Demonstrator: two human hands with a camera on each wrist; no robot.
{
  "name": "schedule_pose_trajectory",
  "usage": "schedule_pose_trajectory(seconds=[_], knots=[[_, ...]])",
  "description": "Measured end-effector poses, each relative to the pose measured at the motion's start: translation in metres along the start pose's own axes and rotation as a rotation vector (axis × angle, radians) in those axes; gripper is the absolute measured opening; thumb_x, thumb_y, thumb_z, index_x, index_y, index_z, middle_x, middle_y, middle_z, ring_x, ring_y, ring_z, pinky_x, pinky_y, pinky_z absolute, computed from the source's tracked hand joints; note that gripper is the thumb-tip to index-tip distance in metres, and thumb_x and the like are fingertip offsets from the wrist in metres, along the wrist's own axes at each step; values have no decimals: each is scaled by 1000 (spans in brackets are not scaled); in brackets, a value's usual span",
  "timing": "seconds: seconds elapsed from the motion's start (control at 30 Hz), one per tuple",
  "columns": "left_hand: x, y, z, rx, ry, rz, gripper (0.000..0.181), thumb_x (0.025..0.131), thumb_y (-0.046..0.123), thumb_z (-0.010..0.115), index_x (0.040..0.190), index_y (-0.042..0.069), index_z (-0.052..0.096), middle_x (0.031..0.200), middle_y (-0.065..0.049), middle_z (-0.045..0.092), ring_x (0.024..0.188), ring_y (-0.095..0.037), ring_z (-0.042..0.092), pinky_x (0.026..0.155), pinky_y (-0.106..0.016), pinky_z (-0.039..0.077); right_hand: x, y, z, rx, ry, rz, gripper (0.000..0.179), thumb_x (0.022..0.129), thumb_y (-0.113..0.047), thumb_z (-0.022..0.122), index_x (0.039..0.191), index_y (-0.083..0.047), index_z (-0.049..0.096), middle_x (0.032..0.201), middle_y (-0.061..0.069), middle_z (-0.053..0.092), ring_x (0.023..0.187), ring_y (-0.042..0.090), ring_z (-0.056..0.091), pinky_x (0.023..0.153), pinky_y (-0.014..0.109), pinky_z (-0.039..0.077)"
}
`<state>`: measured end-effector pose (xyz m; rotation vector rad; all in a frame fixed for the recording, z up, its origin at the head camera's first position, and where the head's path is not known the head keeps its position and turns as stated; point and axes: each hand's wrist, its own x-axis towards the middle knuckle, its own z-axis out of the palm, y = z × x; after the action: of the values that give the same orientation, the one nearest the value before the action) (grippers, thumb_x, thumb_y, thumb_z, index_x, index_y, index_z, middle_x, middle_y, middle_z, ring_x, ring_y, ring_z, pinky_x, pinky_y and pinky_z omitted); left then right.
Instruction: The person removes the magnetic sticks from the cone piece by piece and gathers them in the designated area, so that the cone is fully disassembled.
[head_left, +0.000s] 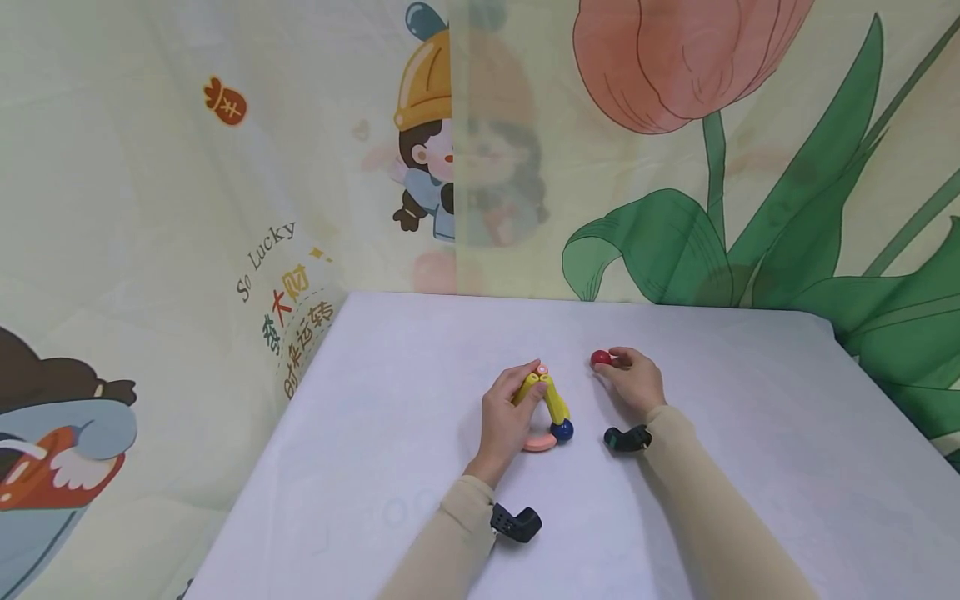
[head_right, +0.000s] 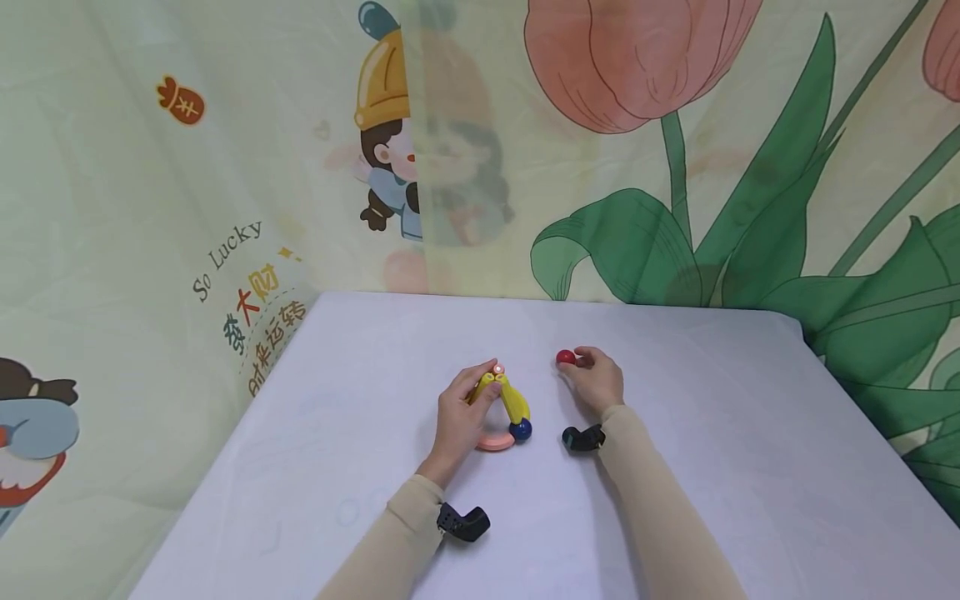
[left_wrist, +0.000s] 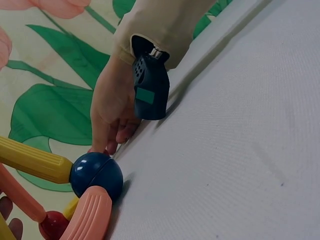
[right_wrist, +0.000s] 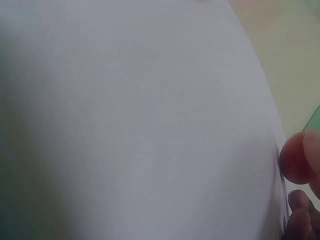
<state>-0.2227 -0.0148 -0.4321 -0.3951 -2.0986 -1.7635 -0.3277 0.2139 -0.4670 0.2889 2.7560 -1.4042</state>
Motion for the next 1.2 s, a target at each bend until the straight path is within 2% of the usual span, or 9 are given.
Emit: schedule_pose_trajectory(seconds=[0.2, 0.37, 0.47, 0.57, 0.7, 0.8, 0.87, 0.97, 1.2], knots=[[1, -1, 0, 2, 8, 19, 34, 92, 10, 66, 125, 2, 65, 116, -15, 64, 111, -26, 61, 95, -28, 49, -7, 1, -5, 47, -2, 17, 60, 94, -36, 65, 143, -7, 46, 131, 19, 52, 118, 34, 49, 102, 46, 42], [1, -1, 0, 8, 8, 25, 34, 92, 9, 66, 125, 1, 65, 117, -14, 65, 111, -25, 62, 94, -28, 50, -24, -5, -7, 120, 36, 50, 58, 96, -41, 59, 143, -10, 46, 133, 16, 50, 107, 29, 52, 88, 34, 49], [1, -3, 1, 9, 4, 27, 34, 92, 9, 66, 125, 1, 64, 117, -14, 64, 111, -25, 61, 94, -28, 49, -40, -14, -2, 194, 53, 32, 51, 98, -38, 57, 139, -10, 50, 130, 14, 52, 101, 27, 53, 79, 27, 49], [4, -18, 5, 12, 10, 32, 34, 93, 10, 66, 126, 3, 65, 118, -13, 65, 112, -25, 61, 94, -28, 50, -57, -25, 7, 234, 14, -27, 43, 98, -32, 58, 134, -8, 55, 126, 14, 56, 99, 27, 54, 74, 26, 50], [6, -39, 10, 14, 17, 24, 35, 93, 16, 67, 127, 9, 65, 120, -8, 65, 113, -22, 61, 94, -30, 50, -79, -39, 21, 222, -93, -164, 37, 98, -26, 60, 130, -7, 59, 123, 13, 60, 98, 28, 58, 75, 28, 52], [7, -43, 9, 3, 15, 13, 36, 92, 21, 68, 127, 15, 66, 120, -2, 65, 112, -17, 61, 93, -30, 51, -91, -49, 30, 201, -133, -276, 37, 95, -25, 63, 128, -7, 61, 123, 13, 62, 95, 26, 60, 74, 30, 52], [7, -45, 8, -3, 12, 7, 36, 92, 23, 68, 127, 17, 66, 120, 0, 65, 112, -15, 60, 93, -31, 51, -96, -53, 35, 175, -133, -333, 39, 92, -23, 67, 129, -9, 61, 122, 13, 62, 91, 24, 61, 72, 30, 52], [6, -45, 7, -1, 6, -1, 36, 93, 25, 67, 128, 19, 66, 120, 2, 64, 113, -15, 60, 94, -31, 51, -101, -57, 41, 134, -110, -377, 46, 88, -20, 73, 131, -12, 59, 118, 11, 63, 88, 22, 59, 69, 29, 51], [7, -45, 7, 21, 5, 19, 34, 94, 26, 66, 127, 17, 66, 121, -1, 64, 112, -16, 60, 93, -32, 51, -103, -57, 47, 113, -40, -395, 51, 87, -14, 73, 134, -12, 56, 104, 8, 65, 86, 21, 56, 67, 26, 49]])
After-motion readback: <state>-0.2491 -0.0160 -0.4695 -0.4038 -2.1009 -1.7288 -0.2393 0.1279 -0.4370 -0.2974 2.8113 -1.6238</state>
